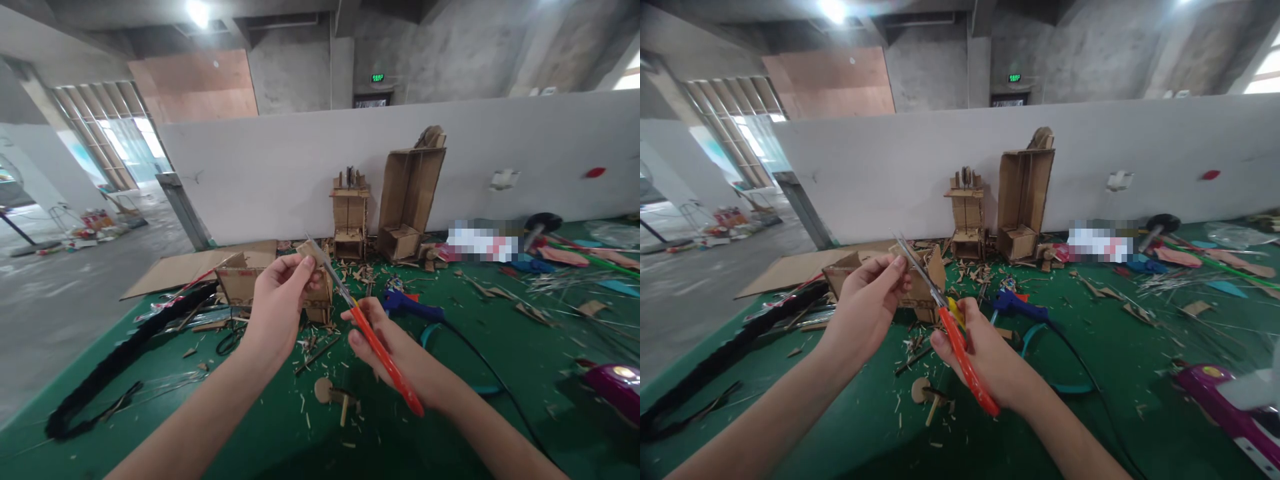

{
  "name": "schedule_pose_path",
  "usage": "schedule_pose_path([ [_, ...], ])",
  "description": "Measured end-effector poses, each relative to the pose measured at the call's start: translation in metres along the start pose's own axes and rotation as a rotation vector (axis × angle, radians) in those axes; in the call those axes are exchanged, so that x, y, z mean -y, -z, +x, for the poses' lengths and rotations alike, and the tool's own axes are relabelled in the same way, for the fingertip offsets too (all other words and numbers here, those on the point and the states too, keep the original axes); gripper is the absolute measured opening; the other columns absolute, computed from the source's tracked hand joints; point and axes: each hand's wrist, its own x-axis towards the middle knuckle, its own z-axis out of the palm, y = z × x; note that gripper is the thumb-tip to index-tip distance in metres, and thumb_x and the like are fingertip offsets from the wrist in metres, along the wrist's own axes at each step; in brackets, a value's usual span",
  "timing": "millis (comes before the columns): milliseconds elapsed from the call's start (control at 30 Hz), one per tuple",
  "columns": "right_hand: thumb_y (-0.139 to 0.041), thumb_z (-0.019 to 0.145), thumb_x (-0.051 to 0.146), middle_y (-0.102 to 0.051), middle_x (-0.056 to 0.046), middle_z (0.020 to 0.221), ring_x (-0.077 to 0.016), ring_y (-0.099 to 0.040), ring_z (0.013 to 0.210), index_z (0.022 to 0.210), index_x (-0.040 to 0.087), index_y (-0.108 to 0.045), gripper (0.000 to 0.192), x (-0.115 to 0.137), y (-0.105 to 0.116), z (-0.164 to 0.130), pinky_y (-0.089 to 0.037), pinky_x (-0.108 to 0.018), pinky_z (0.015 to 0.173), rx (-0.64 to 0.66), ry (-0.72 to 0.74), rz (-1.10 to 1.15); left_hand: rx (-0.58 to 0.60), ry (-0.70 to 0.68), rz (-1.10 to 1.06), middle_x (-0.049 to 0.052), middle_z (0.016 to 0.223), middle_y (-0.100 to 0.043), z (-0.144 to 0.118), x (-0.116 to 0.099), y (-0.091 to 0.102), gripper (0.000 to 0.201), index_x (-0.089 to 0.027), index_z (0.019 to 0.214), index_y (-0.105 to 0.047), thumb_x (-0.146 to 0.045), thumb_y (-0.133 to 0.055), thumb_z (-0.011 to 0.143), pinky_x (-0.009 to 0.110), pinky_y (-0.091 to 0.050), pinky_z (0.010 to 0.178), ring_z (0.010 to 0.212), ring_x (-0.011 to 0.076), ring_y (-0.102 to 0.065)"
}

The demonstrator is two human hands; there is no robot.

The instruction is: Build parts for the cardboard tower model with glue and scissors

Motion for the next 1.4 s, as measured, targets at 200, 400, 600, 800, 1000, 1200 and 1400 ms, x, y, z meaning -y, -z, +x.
schedule_pose_path([
  [200, -0.05, 0.09, 0.039, -0.052, -0.003, 0.088, -0.0158, -0.054, 0.074, 0.11, 0.022, -0.034, 0.031, -0.005, -0.003, -0.001, -0.048, -0.03, 0.064, -0.033, 0.041, -0.025, 0.068, -0.035, 0.082, -0.004, 0.066, -0.057, 0.002, 0.005, 0.005, 0.016, -0.014, 0.073, -0.057, -0.022, -0.07, 0.073, 0.019, -0.044, 0.06, 0.058, 0.0058, -0.053],
  [400, -0.048, 0.089, 0.041, -0.052, 0.002, 0.072, -0.0134, -0.05, 0.056, 0.1, 0.022, -0.036, 0.025, -0.002, -0.007, 0.0, -0.04, -0.026, 0.05, -0.121, -0.018, -0.149, 0.084, -0.021, 0.08, -0.003, 0.065, -0.057, 0.002, 0.007, 0.003, 0.014, -0.013, 0.072, -0.058, -0.021, -0.07, 0.073, 0.019, -0.045, 0.061, 0.059, 0.0064, -0.054],
  [600, -0.042, 0.089, 0.044, -0.049, 0.004, 0.058, -0.0152, -0.048, 0.047, 0.092, 0.022, -0.035, 0.024, 0.004, -0.008, 0.0, -0.03, -0.025, 0.046, -0.143, -0.055, -0.414, 0.081, 0.002, 0.109, -0.003, 0.066, -0.058, 0.0, 0.006, 0.003, 0.014, -0.012, 0.075, -0.059, -0.021, -0.069, 0.074, 0.019, -0.046, 0.062, 0.059, 0.0065, -0.054],
  [800, -0.048, 0.088, 0.04, -0.053, 0.003, 0.063, -0.0153, -0.051, 0.051, 0.089, 0.023, -0.031, 0.023, -0.002, -0.005, -0.003, -0.032, -0.026, 0.047, -0.125, 0.003, -0.342, 0.101, 0.019, 0.154, -0.003, 0.065, -0.058, 0.0, 0.003, 0.005, 0.013, -0.013, 0.072, -0.059, -0.02, -0.069, 0.073, 0.019, -0.045, 0.061, 0.057, 0.0064, -0.053],
  [1000, -0.043, 0.09, 0.045, -0.057, -0.005, 0.084, -0.0157, -0.054, 0.059, 0.09, 0.022, -0.037, 0.024, -0.002, -0.003, -0.006, -0.037, -0.028, 0.05, -0.104, 0.08, -0.328, 0.134, 0.009, 0.27, -0.001, 0.065, -0.059, 0.0, 0.0, 0.006, 0.013, -0.013, 0.072, -0.061, -0.023, -0.07, 0.072, 0.02, -0.045, 0.06, 0.058, 0.0077, -0.054],
  [1200, -0.039, 0.091, 0.042, -0.051, 0.003, 0.056, -0.016, -0.047, 0.044, 0.089, 0.021, -0.036, 0.021, 0.007, -0.006, -0.002, -0.028, -0.026, 0.045, -0.169, -0.022, -0.526, 0.125, 0.011, 0.289, -0.001, 0.065, -0.061, -0.002, -0.001, 0.006, 0.013, -0.014, 0.072, -0.063, -0.025, -0.07, 0.072, 0.021, -0.044, 0.06, 0.058, 0.0079, -0.054],
  [1400, -0.034, 0.09, 0.048, -0.052, 0.0, 0.054, -0.0199, -0.051, 0.046, 0.085, 0.022, -0.034, 0.027, 0.003, -0.006, -0.001, -0.028, -0.026, 0.044, -0.239, -0.018, -0.646, 0.125, 0.024, 0.263, -0.002, 0.065, -0.058, -0.004, -0.005, 0.002, 0.014, -0.013, 0.072, -0.061, -0.023, -0.071, 0.072, 0.018, -0.046, 0.059, 0.059, 0.0065, -0.053],
])
